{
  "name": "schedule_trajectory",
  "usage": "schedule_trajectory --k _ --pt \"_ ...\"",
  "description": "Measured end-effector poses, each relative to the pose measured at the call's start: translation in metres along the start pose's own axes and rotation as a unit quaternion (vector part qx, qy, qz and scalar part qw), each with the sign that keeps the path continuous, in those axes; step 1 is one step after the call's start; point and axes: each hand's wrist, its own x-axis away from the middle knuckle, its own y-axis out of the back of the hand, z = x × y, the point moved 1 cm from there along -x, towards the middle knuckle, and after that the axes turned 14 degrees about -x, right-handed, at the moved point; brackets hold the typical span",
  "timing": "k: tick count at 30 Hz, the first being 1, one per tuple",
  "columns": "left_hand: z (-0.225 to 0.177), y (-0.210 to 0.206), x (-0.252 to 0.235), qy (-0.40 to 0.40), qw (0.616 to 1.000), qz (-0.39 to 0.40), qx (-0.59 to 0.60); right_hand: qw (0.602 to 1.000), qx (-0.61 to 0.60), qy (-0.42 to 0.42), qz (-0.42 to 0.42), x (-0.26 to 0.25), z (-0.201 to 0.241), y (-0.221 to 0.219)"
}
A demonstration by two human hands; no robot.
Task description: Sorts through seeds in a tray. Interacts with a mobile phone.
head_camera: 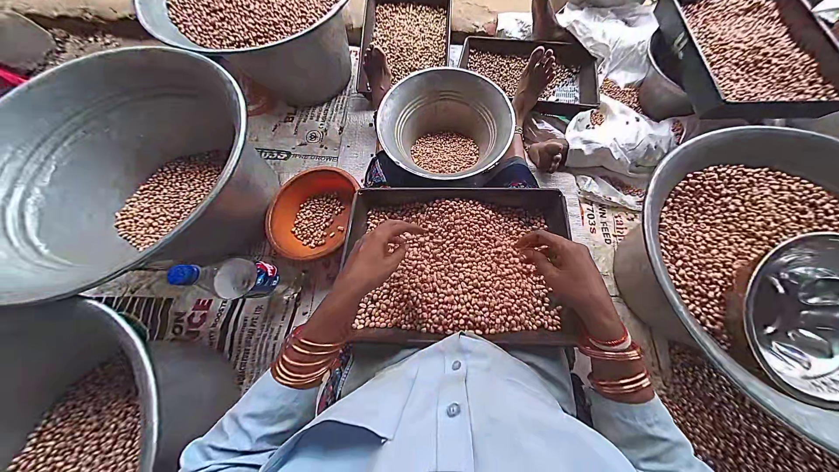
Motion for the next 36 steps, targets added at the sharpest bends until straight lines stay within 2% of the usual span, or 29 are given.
schedule_trajectory --k 5,10,15,19,23,26,30,36 --pt "-0.009 -0.002 0.007 -0.013 0.994 -0.044 -0.099 0.997 0.073 0.000 0.030 0.000 -0.001 -0.020" --pt "-0.011 -0.003 0.010 -0.009 0.993 -0.035 -0.109 0.979 0.170 0.086 0.072 -0.022 -0.004 -0.058" --pt "0.001 0.013 0.021 0.040 0.992 -0.046 -0.107 0.961 0.238 0.090 0.108 -0.035 -0.009 -0.077" --pt "0.015 0.018 0.031 0.073 0.989 -0.037 -0.123 0.963 0.234 0.065 0.116 -0.035 -0.008 -0.078" --pt "0.021 0.001 0.030 0.090 0.990 0.000 -0.109 0.964 0.235 0.035 0.123 -0.036 -0.008 -0.078" --pt "0.018 -0.015 0.026 0.074 0.989 0.012 -0.125 0.961 0.242 0.005 0.135 -0.038 -0.006 -0.079" --pt "0.016 -0.035 0.017 0.023 0.982 -0.019 -0.185 0.962 0.236 -0.017 0.136 -0.038 -0.003 -0.074" --pt "0.010 -0.046 0.012 0.033 0.978 -0.003 -0.204 0.975 0.197 0.012 0.099 -0.025 0.003 -0.063"
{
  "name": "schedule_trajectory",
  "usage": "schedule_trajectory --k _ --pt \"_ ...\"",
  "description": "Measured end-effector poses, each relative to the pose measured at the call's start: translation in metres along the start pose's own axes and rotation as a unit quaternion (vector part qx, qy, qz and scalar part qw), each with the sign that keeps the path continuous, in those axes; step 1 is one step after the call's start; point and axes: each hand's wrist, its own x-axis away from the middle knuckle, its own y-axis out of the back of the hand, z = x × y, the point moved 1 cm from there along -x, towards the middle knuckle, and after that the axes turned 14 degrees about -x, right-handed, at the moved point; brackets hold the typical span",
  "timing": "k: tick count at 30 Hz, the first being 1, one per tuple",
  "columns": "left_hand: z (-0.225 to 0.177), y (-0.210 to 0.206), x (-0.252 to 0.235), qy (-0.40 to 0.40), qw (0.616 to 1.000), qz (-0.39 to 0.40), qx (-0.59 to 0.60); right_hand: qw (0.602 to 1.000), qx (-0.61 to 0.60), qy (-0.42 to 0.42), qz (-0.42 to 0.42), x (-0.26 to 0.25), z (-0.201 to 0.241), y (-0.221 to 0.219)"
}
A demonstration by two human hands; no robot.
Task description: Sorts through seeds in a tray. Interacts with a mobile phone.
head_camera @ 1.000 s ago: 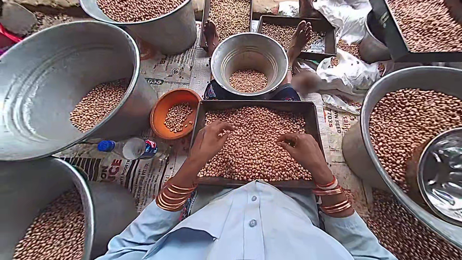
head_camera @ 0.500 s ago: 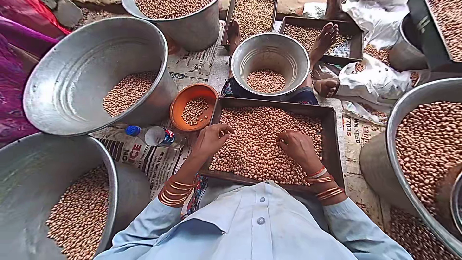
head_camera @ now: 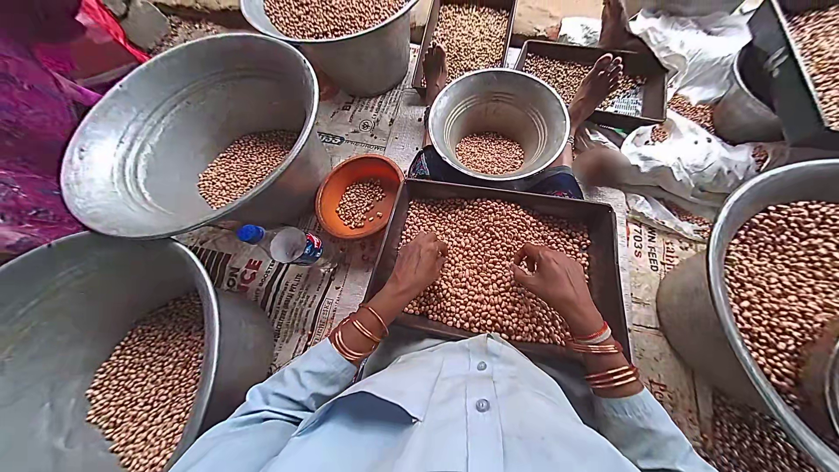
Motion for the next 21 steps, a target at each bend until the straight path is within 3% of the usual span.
schedule_trajectory --k 3,7,9,11,13,15,16,18,19,21 --pt "-0.006 0.010 0.002 0.035 0.986 0.080 0.144 1.000 -0.017 0.020 0.017 0.008 0.015 -0.004" --pt "-0.023 0.010 0.013 -0.046 0.892 0.240 0.381 0.990 -0.076 0.108 0.040 0.017 0.044 -0.026" --pt "-0.026 0.011 0.014 -0.064 0.863 0.289 0.410 0.985 -0.093 0.135 0.045 0.019 0.055 -0.032" --pt "-0.012 0.025 0.008 -0.056 0.906 0.262 0.328 0.988 -0.077 0.126 0.043 0.020 0.055 -0.027" --pt "0.012 0.048 0.003 0.004 0.981 0.113 0.157 0.994 -0.048 0.078 0.053 0.023 0.044 -0.013" --pt "0.037 0.066 0.000 0.062 0.997 -0.050 0.017 0.997 -0.027 -0.002 0.070 0.029 0.028 0.007" --pt "0.049 0.070 -0.001 0.074 0.993 -0.093 -0.022 0.996 -0.012 -0.053 0.076 0.032 0.019 0.017" --pt "0.059 0.074 -0.001 0.082 0.993 -0.079 -0.041 0.982 0.014 -0.167 0.090 0.038 0.003 0.036" --pt "0.058 0.073 0.002 0.080 0.996 -0.027 -0.027 0.971 0.029 -0.217 0.099 0.041 -0.005 0.041" --pt "0.051 0.063 0.009 0.075 0.985 0.153 -0.001 0.947 0.050 -0.285 0.137 0.048 -0.018 0.045"
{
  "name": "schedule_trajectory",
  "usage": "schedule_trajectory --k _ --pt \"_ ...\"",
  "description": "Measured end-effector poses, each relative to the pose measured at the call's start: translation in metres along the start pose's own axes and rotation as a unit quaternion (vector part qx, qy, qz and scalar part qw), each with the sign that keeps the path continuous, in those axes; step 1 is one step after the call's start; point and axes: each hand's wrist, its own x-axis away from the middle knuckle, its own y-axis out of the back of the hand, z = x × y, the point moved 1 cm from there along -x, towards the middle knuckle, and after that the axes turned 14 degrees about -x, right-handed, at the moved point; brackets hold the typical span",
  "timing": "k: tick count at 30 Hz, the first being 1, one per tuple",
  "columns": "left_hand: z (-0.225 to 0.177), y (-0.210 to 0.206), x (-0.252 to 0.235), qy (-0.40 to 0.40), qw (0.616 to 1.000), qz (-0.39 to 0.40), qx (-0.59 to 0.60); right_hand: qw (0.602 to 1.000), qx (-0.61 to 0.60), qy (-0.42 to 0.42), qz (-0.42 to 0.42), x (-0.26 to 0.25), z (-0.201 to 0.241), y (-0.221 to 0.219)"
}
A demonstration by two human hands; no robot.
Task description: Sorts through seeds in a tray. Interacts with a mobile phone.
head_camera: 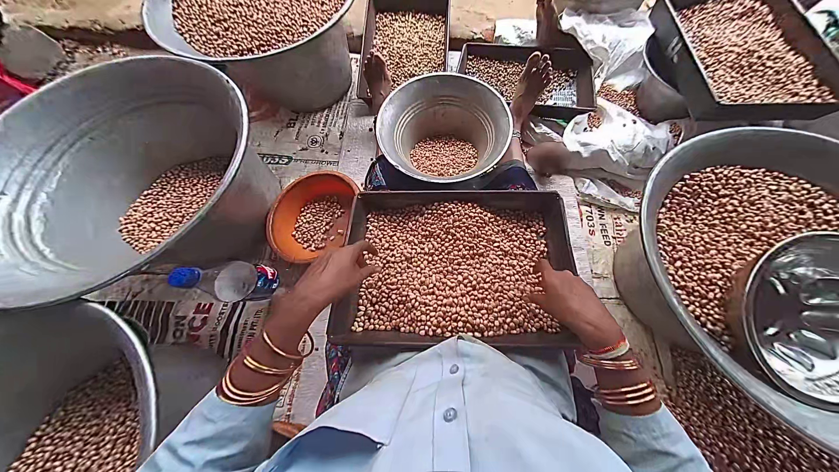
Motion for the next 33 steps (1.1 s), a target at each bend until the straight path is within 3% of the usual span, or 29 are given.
schedule_trajectory --k 2,5,8,10,14,17,19,21,23,27,30,33 --pt "-0.011 -0.017 0.002 -0.013 0.986 0.159 -0.050 0.998 0.025 -0.012 0.055 -0.002 -0.009 -0.008" --pt "-0.040 -0.041 0.007 -0.055 0.966 0.236 -0.096 0.991 0.033 0.049 0.117 -0.002 -0.003 -0.027" --pt "-0.065 -0.060 0.007 -0.071 0.974 0.212 -0.021 0.984 -0.018 0.123 0.129 -0.004 0.019 -0.050" --pt "-0.077 -0.073 0.003 -0.061 0.972 0.200 0.106 0.978 -0.074 0.149 0.124 -0.006 0.038 -0.061" --pt "-0.091 -0.076 0.007 0.006 0.881 0.168 0.443 0.946 -0.190 0.240 0.107 -0.011 0.061 -0.068" --pt "-0.089 -0.060 0.007 0.010 0.841 0.108 0.529 0.886 -0.307 0.339 0.073 -0.021 0.056 -0.054" --pt "-0.079 -0.047 0.005 -0.024 0.855 0.068 0.514 0.872 -0.326 0.364 -0.018 -0.027 0.046 -0.033" --pt "-0.066 -0.033 0.004 -0.072 0.878 0.017 0.474 0.884 -0.247 0.364 -0.159 -0.034 0.031 -0.010" --pt "-0.053 -0.020 0.002 -0.108 0.897 -0.036 0.427 0.904 -0.162 0.331 -0.217 -0.047 0.015 0.003" --pt "-0.034 -0.005 0.003 -0.070 0.947 -0.150 0.275 0.940 -0.083 0.282 -0.175 -0.073 -0.002 0.000" --pt "-0.035 -0.004 0.006 -0.074 0.960 -0.210 0.172 0.943 -0.071 0.280 -0.163 -0.080 -0.003 -0.007" --pt "-0.050 -0.010 0.006 -0.090 0.966 -0.196 0.142 0.943 -0.055 0.282 -0.167 -0.083 -0.001 -0.009"
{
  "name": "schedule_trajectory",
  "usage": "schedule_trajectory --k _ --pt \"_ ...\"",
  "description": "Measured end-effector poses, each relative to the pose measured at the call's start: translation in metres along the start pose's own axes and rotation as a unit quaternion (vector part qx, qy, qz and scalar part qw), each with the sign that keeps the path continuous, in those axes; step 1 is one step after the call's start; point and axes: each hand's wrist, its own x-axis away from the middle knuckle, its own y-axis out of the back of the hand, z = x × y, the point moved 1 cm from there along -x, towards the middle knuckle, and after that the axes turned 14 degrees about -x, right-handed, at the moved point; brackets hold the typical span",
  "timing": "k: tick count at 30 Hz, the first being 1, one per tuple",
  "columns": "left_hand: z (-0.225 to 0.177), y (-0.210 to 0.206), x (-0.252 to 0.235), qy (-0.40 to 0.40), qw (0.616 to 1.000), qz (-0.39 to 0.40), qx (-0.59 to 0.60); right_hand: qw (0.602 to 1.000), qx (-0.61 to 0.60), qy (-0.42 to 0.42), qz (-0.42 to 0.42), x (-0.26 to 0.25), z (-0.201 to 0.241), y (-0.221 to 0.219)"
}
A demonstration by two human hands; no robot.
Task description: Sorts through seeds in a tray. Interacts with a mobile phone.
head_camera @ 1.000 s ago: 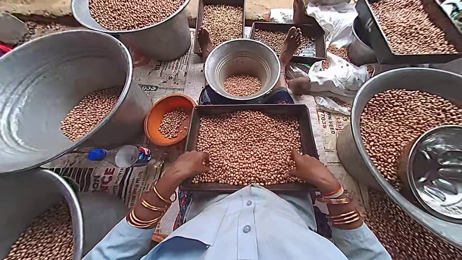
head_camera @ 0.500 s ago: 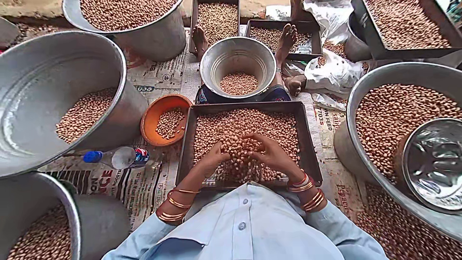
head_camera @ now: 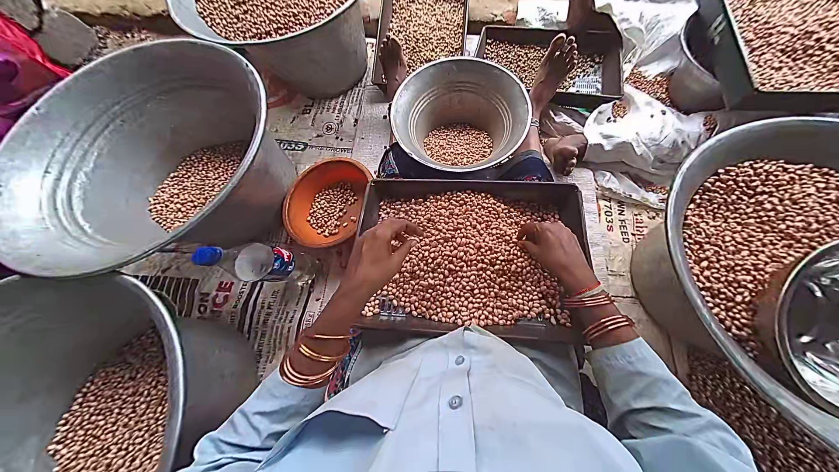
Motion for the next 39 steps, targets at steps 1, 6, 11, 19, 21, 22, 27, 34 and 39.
schedule_trajectory --k 1,6,11,19,21,22,27,34,39 --pt "-0.005 -0.005 -0.001 -0.016 1.000 0.012 -0.003 1.000 0.001 0.001 0.000 0.000 -0.001 0.000" --pt "-0.030 -0.038 -0.003 -0.116 0.992 0.002 -0.058 0.981 -0.185 -0.017 -0.051 0.014 0.002 0.025" --pt "-0.035 -0.062 -0.002 -0.132 0.985 0.017 -0.107 0.873 -0.463 -0.057 -0.143 0.043 -0.013 0.045" --pt "-0.029 -0.061 -0.007 -0.118 0.991 0.023 -0.053 0.991 -0.063 -0.094 -0.068 0.068 0.009 0.029" --pt "-0.021 -0.046 -0.011 -0.052 0.997 0.048 0.032 0.996 -0.030 -0.064 -0.049 0.068 0.009 0.017" --pt "-0.017 -0.041 -0.011 -0.022 0.996 0.056 0.069 0.997 -0.023 -0.055 -0.038 0.067 0.010 0.012" --pt "-0.013 -0.035 -0.001 0.015 0.985 0.130 0.109 0.998 0.002 -0.051 0.029 0.067 0.021 -0.004" --pt "-0.040 -0.075 0.032 -0.092 0.932 0.317 0.149 0.996 0.048 -0.074 0.034 0.067 0.026 -0.018" --pt "-0.052 -0.092 0.036 -0.121 0.918 0.324 0.192 0.997 0.031 -0.060 0.046 0.068 0.041 -0.011"
